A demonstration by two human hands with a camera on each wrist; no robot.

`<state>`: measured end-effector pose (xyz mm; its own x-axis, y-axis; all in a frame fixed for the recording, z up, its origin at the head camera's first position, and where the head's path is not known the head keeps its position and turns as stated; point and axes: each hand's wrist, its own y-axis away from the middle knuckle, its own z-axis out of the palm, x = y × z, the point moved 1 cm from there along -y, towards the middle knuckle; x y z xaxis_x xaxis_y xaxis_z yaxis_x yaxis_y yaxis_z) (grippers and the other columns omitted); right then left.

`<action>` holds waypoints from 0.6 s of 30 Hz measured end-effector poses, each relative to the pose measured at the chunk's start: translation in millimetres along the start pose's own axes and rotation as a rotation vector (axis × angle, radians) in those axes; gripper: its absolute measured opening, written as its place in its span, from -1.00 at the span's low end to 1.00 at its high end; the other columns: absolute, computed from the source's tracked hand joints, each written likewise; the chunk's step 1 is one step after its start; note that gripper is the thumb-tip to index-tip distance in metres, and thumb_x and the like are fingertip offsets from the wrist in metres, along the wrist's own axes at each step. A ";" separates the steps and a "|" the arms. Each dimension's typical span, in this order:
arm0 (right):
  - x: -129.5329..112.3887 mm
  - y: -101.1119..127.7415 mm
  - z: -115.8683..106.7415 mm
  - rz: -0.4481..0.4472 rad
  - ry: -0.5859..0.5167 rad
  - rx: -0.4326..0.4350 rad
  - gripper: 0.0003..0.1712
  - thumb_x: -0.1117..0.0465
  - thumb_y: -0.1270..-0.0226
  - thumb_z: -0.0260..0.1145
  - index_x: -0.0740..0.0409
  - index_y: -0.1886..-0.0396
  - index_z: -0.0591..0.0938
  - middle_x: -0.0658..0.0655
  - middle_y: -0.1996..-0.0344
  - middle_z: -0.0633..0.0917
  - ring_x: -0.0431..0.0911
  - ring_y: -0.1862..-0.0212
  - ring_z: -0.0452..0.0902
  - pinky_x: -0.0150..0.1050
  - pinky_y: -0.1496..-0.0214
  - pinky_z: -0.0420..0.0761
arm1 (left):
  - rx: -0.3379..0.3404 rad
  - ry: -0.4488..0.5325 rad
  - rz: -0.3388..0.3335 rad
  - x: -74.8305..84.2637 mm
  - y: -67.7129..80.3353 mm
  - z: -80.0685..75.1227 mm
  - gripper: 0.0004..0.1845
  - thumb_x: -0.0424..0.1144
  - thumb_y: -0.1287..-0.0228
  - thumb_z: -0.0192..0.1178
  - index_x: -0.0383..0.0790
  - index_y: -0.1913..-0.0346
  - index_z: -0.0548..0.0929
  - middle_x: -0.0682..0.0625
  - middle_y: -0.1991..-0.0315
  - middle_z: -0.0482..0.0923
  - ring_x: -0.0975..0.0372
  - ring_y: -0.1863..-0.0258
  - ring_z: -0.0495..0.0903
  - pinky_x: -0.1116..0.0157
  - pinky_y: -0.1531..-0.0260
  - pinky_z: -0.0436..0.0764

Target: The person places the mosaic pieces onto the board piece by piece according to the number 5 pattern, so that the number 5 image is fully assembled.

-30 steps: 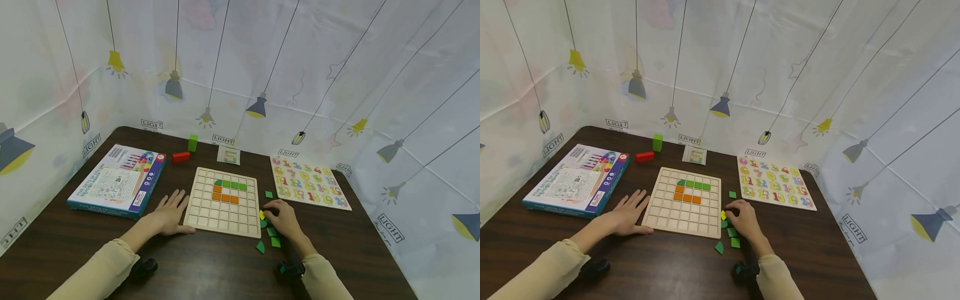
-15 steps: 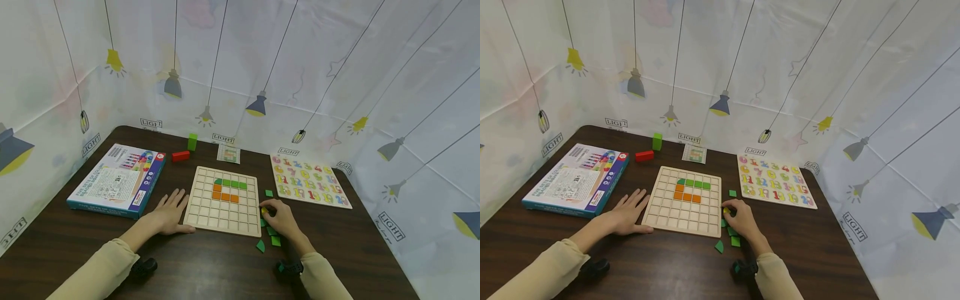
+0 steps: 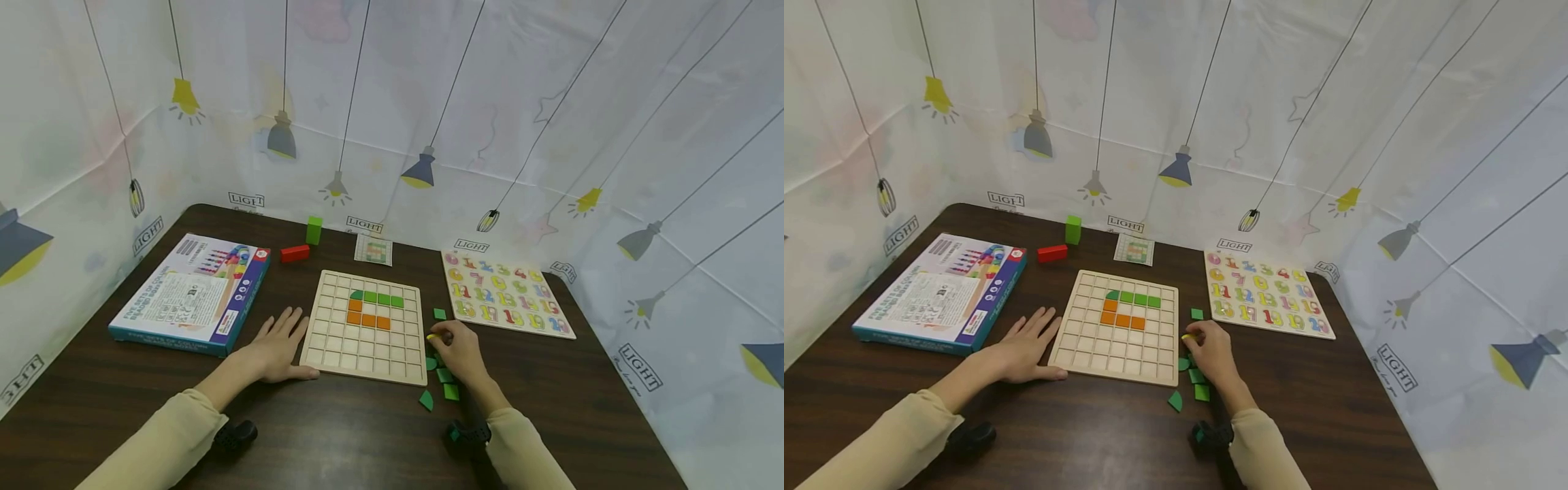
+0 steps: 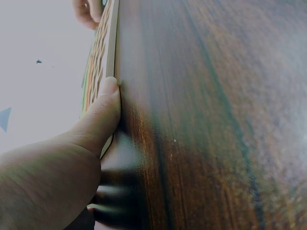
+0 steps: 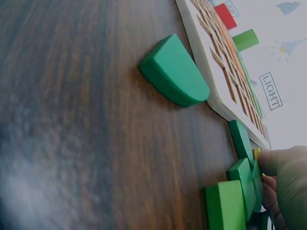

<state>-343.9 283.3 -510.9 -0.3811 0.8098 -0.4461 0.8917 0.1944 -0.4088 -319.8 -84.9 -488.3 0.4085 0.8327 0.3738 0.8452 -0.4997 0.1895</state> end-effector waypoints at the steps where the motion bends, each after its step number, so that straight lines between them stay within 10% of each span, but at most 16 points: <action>1: 0.5 0.3 -0.8 0.007 0.000 0.001 -0.82 0.38 -0.10 0.42 0.22 0.25 0.69 0.09 0.35 0.65 -0.13 0.39 0.52 -0.21 0.38 0.54 | 0.000 -0.001 0.000 0.3 0.2 -0.5 0.12 0.38 -0.10 0.11 -0.41 -0.45 -0.01 -0.34 -0.46 -0.20 -0.16 -0.43 -0.23 -0.17 -0.30 -0.16; 18: -1.8 -1.4 3.6 0.041 -0.067 -0.062 -0.75 0.35 -0.13 0.41 0.15 0.16 0.68 0.02 0.32 0.69 -0.18 0.33 0.57 -0.25 0.36 0.54 | 0.019 0.034 0.020 -9.2 -7.0 10.6 0.24 0.52 0.01 0.03 -0.41 -0.46 -0.03 -0.33 -0.46 -0.23 -0.15 -0.43 -0.28 -0.16 -0.31 -0.21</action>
<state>-345.3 279.6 -512.3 -0.3574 0.7793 -0.5147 0.9195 0.1970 -0.3402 -325.9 -86.5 -502.7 0.4133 0.8139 0.4084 0.8438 -0.5109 0.1643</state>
